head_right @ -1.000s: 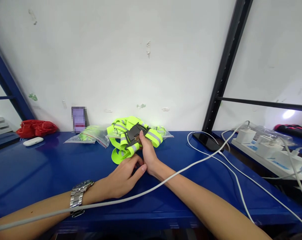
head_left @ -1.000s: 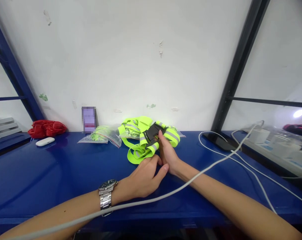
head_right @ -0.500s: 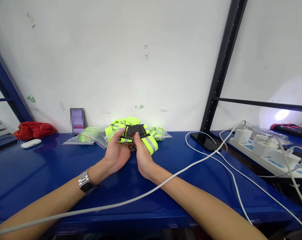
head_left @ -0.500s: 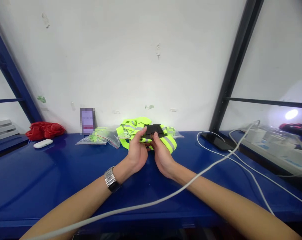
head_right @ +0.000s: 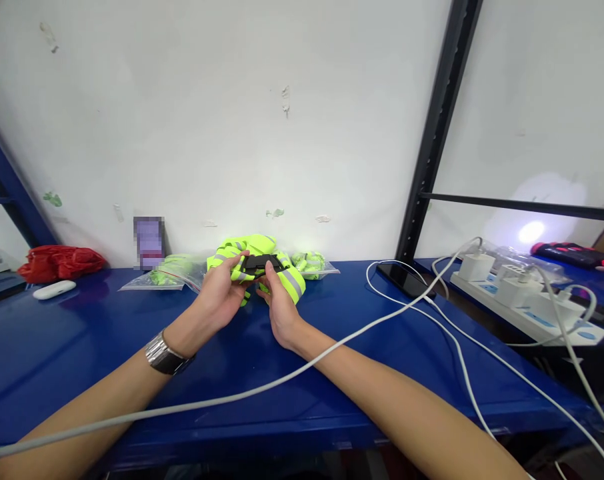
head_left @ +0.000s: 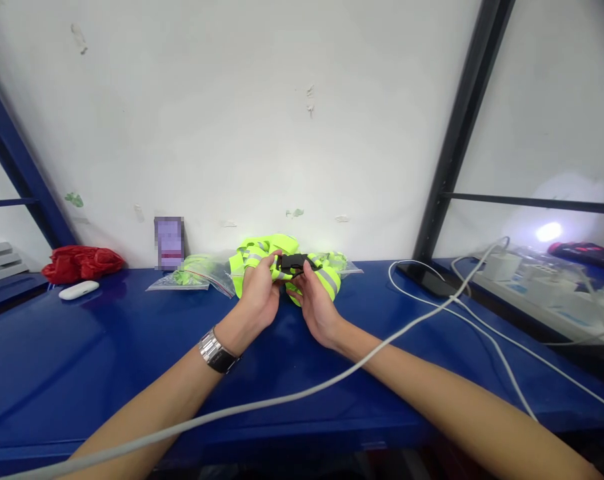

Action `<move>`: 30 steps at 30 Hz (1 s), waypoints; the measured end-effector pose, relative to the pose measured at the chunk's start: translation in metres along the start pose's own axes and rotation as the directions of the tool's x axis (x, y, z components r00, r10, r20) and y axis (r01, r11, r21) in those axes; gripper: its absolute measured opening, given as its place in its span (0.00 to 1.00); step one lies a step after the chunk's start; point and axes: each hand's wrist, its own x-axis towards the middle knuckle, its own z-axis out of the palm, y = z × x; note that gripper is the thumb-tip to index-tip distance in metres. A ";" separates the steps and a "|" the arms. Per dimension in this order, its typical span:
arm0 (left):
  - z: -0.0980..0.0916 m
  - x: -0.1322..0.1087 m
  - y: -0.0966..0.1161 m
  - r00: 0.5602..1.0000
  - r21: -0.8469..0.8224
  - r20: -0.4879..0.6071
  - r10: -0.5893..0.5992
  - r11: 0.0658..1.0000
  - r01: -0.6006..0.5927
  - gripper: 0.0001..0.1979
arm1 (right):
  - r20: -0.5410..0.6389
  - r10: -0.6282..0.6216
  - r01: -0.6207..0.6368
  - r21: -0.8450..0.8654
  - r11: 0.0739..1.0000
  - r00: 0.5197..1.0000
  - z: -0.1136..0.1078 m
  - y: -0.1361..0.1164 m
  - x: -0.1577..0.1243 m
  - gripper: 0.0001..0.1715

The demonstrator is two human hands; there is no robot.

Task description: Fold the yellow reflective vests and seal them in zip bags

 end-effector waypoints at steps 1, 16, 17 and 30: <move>-0.002 0.000 -0.001 1.000 0.015 0.003 0.011 1.000 -0.011 0.08 | -0.004 -0.006 0.006 -0.012 1.000 1.000 -0.003 -0.001 0.002 0.32; -0.068 0.010 -0.019 0.982 0.604 0.189 -0.025 0.791 -0.096 0.04 | -0.033 -0.328 0.276 -0.463 0.842 0.944 -0.041 0.005 0.024 0.21; -0.075 0.011 -0.017 0.969 0.671 0.245 0.025 0.717 -0.189 0.04 | 0.033 -0.326 0.288 -0.557 0.779 0.945 -0.041 0.004 0.022 0.20; -0.118 0.011 -0.023 0.546 0.541 0.837 -0.044 -0.092 -0.836 0.12 | 0.503 -0.181 0.518 -0.855 0.041 0.845 -0.049 0.020 0.006 0.12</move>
